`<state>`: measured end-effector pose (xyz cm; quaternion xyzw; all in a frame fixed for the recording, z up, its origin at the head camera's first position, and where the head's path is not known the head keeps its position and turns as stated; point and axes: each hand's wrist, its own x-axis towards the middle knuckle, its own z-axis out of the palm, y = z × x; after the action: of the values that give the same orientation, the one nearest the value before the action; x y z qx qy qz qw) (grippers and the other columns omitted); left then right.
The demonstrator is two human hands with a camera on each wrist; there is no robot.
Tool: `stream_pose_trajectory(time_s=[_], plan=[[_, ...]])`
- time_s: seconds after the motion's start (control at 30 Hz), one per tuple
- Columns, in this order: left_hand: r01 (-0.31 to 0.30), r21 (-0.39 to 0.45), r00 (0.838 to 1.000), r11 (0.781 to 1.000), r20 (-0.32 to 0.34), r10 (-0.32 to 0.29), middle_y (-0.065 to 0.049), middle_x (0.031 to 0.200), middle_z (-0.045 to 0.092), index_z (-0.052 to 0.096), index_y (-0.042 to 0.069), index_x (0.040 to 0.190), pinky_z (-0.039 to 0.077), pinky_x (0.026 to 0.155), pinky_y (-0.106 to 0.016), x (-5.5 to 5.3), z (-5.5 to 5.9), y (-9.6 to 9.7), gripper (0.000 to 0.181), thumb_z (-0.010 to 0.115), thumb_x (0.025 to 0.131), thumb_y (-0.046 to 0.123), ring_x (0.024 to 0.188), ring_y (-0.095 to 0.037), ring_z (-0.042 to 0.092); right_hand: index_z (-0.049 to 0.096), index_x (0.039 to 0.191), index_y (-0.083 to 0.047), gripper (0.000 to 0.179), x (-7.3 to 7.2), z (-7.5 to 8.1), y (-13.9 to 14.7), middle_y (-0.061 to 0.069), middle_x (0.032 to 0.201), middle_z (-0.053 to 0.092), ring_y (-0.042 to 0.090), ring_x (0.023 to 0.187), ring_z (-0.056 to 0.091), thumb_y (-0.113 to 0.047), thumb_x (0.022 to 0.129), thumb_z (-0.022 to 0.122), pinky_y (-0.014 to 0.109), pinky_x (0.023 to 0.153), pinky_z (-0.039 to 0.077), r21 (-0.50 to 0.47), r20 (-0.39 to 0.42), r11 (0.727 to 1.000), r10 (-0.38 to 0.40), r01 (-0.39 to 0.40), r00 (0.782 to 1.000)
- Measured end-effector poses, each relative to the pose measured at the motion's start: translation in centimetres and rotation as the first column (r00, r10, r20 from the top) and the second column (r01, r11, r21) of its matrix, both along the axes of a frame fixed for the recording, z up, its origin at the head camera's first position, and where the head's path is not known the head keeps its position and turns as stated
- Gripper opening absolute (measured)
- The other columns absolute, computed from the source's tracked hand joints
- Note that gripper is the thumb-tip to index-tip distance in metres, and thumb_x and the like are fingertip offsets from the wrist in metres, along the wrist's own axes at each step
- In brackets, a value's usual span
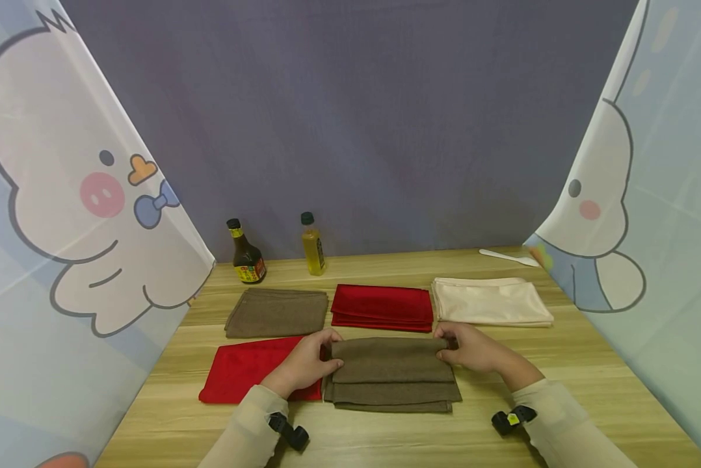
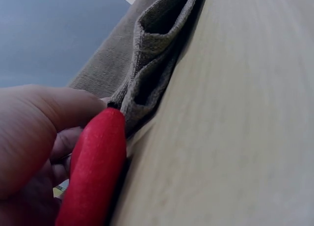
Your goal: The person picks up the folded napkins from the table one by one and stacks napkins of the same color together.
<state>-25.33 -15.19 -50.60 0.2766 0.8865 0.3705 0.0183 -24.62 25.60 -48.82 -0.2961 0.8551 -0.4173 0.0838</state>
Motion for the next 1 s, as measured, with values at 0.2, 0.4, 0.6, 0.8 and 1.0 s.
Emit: stream_pose_trajectory(time_s=[0.2,0.4,0.6,0.8,1.0], plan=[[-0.017,0.099,0.998,0.995,0.068,0.010,0.005,0.107,0.061,0.061,0.019,0.119,0.052,0.083,-0.031,0.1,-0.1,0.2,0.034,0.078,0.093,0.007,0.098,-0.013,0.060,0.055,0.106,-0.005,0.016,0.1,0.1,-0.2,0.000,0.083,0.055,0.007,0.064,0.051,-0.004,0.100,0.069,0.026,0.058,0.047,-0.051,0.052,0.999,-0.007,0.010,0.999],[-0.013,0.276,0.988,0.961,0.149,-0.029,-0.007,0.115,0.059,0.056,0.014,0.128,0.053,0.069,-0.028,0.3,0.2,0.8,0.037,0.070,0.097,0.000,0.084,-0.016,0.065,0.052,0.112,-0.001,0.013,0.1,0.3,-0.5,0.006,0.090,0.052,0.011,0.074,0.051,-0.004,0.103,0.062,0.026,0.064,0.046,-0.154,0.062,0.986,-0.057,0.066,0.996],[-0.002,0.411,0.984,0.911,0.165,-0.072,-0.015,0.119,0.057,0.050,0.011,0.140,0.057,0.075,-0.030,0.4,0.4,1.1,0.042,0.064,0.102,-0.001,0.090,-0.018,0.068,0.047,0.126,0.001,0.023,-0.3,0.0,-0.6,0.016,0.110,0.061,0.019,0.095,0.063,-0.011,0.110,0.056,0.030,0.078,0.054,-0.274,0.161,0.956,-0.066,0.109,0.985],[-0.041,0.451,0.990,0.892,0.138,-0.024,-0.014,0.113,0.048,0.046,0.013,0.151,0.044,0.073,-0.027,0.3,0.6,1.2,0.054,0.066,0.102,0.001,0.076,-0.016,0.049,0.042,0.138,0.003,0.038,-0.3,-0.1,-0.6,0.022,0.124,0.061,0.021,0.104,0.067,-0.013,0.108,0.059,0.034,0.083,0.058,-0.361,0.218,0.925,-0.036,0.115,0.975],[-0.083,0.495,0.982,0.865,0.189,-0.014,-0.014,0.133,0.053,0.044,0.026,0.154,0.044,0.097,-0.040,0.2,0.5,1.3,0.061,0.068,0.102,0.006,0.120,-0.028,0.046,0.040,0.143,0.002,0.047,-0.1,0.0,-0.8,0.021,0.131,0.059,0.016,0.112,0.064,-0.010,0.105,0.064,0.030,0.089,0.055,-0.375,0.219,0.912,-0.091,0.169,0.972]])
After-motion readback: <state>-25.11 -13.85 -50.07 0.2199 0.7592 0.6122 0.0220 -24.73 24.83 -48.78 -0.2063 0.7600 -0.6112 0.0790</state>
